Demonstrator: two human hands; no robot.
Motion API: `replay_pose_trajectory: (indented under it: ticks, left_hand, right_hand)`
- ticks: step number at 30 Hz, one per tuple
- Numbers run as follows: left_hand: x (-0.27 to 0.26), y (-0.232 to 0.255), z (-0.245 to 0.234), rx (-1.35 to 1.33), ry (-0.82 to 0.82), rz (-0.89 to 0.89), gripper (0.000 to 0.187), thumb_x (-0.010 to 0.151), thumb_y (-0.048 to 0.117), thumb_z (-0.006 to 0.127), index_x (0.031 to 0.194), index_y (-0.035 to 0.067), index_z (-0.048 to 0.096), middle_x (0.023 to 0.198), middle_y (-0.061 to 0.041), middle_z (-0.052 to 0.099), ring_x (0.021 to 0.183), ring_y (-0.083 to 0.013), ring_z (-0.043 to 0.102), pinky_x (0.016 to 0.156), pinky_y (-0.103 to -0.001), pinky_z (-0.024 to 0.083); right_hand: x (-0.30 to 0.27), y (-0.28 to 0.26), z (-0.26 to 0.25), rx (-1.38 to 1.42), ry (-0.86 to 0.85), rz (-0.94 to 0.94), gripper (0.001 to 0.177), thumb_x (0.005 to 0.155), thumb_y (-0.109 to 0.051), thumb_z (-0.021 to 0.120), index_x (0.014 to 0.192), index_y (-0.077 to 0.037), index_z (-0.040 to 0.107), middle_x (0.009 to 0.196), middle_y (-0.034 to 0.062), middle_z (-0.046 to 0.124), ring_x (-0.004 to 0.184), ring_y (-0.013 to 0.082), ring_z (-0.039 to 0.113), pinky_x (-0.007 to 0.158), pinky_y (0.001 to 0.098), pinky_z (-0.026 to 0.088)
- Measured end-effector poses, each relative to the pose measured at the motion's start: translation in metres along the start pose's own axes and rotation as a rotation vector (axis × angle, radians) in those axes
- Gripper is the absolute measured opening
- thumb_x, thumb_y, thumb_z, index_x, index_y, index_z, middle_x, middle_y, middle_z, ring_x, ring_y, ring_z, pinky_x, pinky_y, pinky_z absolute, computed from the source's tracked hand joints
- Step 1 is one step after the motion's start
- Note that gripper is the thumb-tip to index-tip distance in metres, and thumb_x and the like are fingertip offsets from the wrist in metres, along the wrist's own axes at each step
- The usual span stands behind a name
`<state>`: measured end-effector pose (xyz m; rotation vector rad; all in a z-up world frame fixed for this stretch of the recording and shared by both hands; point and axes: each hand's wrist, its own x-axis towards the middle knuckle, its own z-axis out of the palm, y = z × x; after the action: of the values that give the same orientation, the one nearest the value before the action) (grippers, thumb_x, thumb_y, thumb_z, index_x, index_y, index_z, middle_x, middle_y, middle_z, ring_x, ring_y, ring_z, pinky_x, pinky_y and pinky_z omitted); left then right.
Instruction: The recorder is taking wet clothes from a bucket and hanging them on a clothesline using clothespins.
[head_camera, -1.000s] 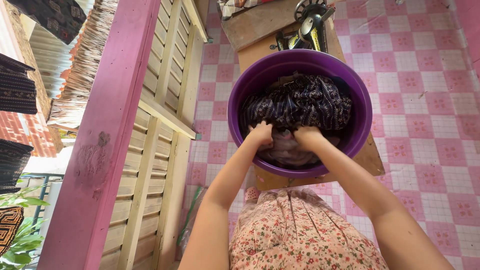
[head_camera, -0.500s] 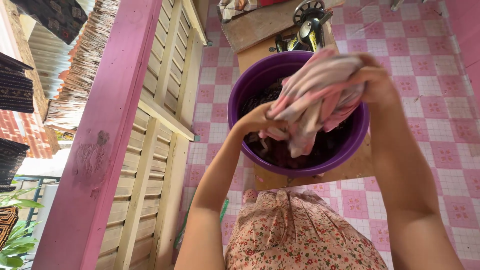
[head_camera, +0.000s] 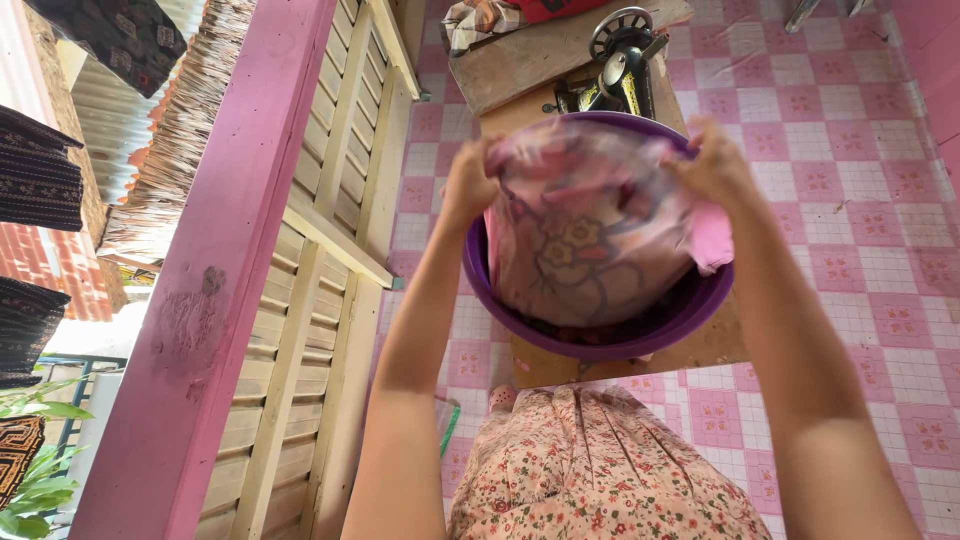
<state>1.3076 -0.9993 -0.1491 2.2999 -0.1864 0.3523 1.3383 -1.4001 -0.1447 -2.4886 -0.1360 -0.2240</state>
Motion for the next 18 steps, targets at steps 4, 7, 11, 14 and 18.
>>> replay_pose_trajectory:
  ticks: [4,7,11,14,18]
  left_hand:
    - [-0.021,-0.057,0.062,0.017,-0.191,-0.145,0.072,0.066,0.024,0.088,0.132,0.007,0.062,0.130,-0.023,0.067,0.119,-0.0351,0.064,0.102,-0.040,0.050]
    - [-0.040,-0.024,0.048,0.091,-0.309,-0.254,0.067,0.063,0.038,0.094,0.119,0.011,0.070,0.118,-0.017,0.072,0.109,-0.0319,0.069,0.096,-0.040,0.051]
    - [-0.047,0.003,0.025,0.162,-0.166,-0.185,0.029,0.079,0.030,0.086,0.105,0.017,0.082,0.097,-0.010,0.077,0.089,-0.0278,0.071,0.087,-0.042,0.051]
    - [-0.044,0.010,0.005,-0.071,0.071,-0.002,0.025,0.083,0.009,0.077,0.106,0.015,0.082,0.097,-0.009,0.072,0.085,-0.0242,0.070,0.081,-0.037,0.055]
    - [-0.029,-0.011,-0.026,-0.697,0.217,0.154,0.031,0.095,-0.015,0.058,0.109,0.008,0.074,0.116,-0.009,0.058,0.100,-0.0192,0.066,0.085,-0.028,0.059]
  right_hand:
    - [-0.014,0.027,0.057,-0.178,-0.242,0.069,0.078,0.080,-0.048,0.084,0.147,-0.019,0.056,0.140,0.0186,0.062,0.128,0.0385,0.058,0.106,0.0531,0.046]
    - [-0.033,0.016,0.078,-0.324,-0.307,0.070,0.084,0.080,-0.055,0.080,0.152,-0.024,0.050,0.149,0.0173,0.054,0.137,0.0403,0.047,0.110,0.0630,0.036]
    - [-0.044,-0.002,0.087,-0.361,-0.161,-0.038,0.099,0.074,-0.059,0.082,0.157,-0.021,0.043,0.155,0.0190,0.044,0.140,0.0411,0.040,0.107,0.0699,0.031]
    - [-0.037,0.004,0.099,-0.334,-0.093,-0.063,0.106,0.068,-0.053,0.087,0.157,-0.017,0.040,0.156,0.0181,0.041,0.141,0.0398,0.037,0.106,0.0720,0.028]
    - [-0.031,0.004,0.089,-0.329,-0.109,0.001,0.091,0.064,-0.030,0.091,0.145,-0.016,0.053,0.153,0.0125,0.047,0.139,0.0353,0.041,0.105,0.0693,0.032]
